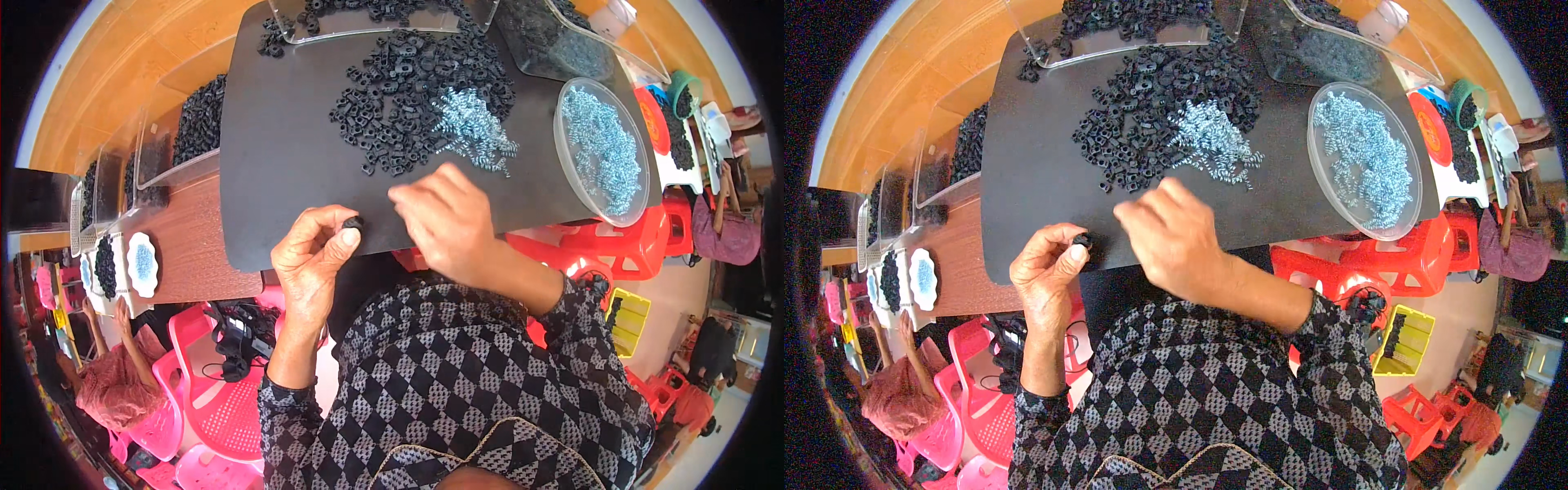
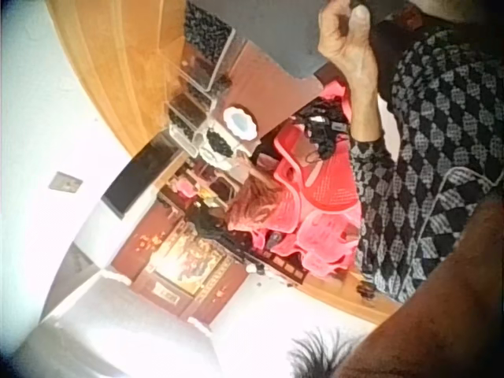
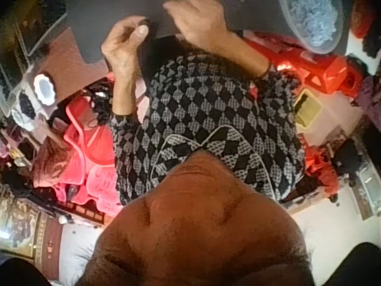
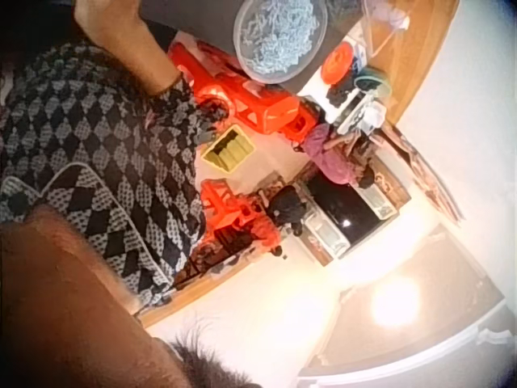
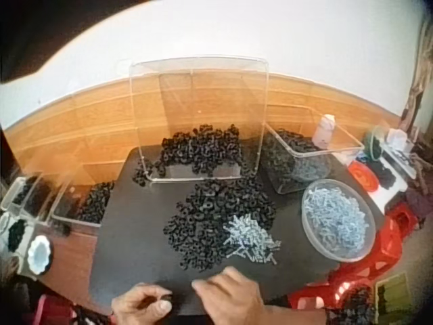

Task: Assembling small black plastic components by hand.

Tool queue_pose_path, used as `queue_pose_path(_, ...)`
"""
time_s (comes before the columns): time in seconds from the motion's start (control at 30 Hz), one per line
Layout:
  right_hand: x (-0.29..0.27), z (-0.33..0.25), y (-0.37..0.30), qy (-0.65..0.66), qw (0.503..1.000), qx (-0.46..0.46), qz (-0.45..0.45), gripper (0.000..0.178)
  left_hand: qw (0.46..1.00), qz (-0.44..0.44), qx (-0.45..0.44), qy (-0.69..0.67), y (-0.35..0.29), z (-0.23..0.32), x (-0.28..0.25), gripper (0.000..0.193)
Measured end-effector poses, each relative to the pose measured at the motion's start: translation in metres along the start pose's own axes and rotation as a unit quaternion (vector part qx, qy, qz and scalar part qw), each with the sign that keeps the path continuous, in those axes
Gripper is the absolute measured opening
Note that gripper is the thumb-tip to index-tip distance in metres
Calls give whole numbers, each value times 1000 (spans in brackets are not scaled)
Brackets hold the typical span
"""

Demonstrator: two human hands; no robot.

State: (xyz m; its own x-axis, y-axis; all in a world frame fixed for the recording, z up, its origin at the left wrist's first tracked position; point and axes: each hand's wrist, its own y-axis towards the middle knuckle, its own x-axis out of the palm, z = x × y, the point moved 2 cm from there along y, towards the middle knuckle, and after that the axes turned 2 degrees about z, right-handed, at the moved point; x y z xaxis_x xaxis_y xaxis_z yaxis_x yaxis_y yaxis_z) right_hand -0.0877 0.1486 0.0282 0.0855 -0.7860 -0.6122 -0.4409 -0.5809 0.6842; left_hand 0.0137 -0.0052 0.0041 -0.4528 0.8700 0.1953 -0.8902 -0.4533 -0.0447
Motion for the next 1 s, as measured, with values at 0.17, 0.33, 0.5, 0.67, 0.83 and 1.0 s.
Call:
queue_pose_path(0.17,11,12,16,-66,998,5,-23,23,999,33,-1,0,-2,-2,0,19)
queue_pose_path(0.33,12,6,15,-66,997,-13,-32,20,999,28,-3,-28,1,-1,8,19)
queue_pose_path(0.5,-22,17,-9,-106,994,25,-26,23,999,29,2,-22,-1,0,13,20)
queue_pose_path(0.67,-78,44,-29,-218,970,109,12,14,1000,-3,1,-20,1,-5,17,21)
queue_pose_path(0.83,-92,58,-43,-215,959,184,5,15,1000,-2,2,2,2,-7,20,22)
queue_pose_path(1.0,-80,58,-40,-259,950,174,-4,13,1000,0,7,1,0,-6,21,22)
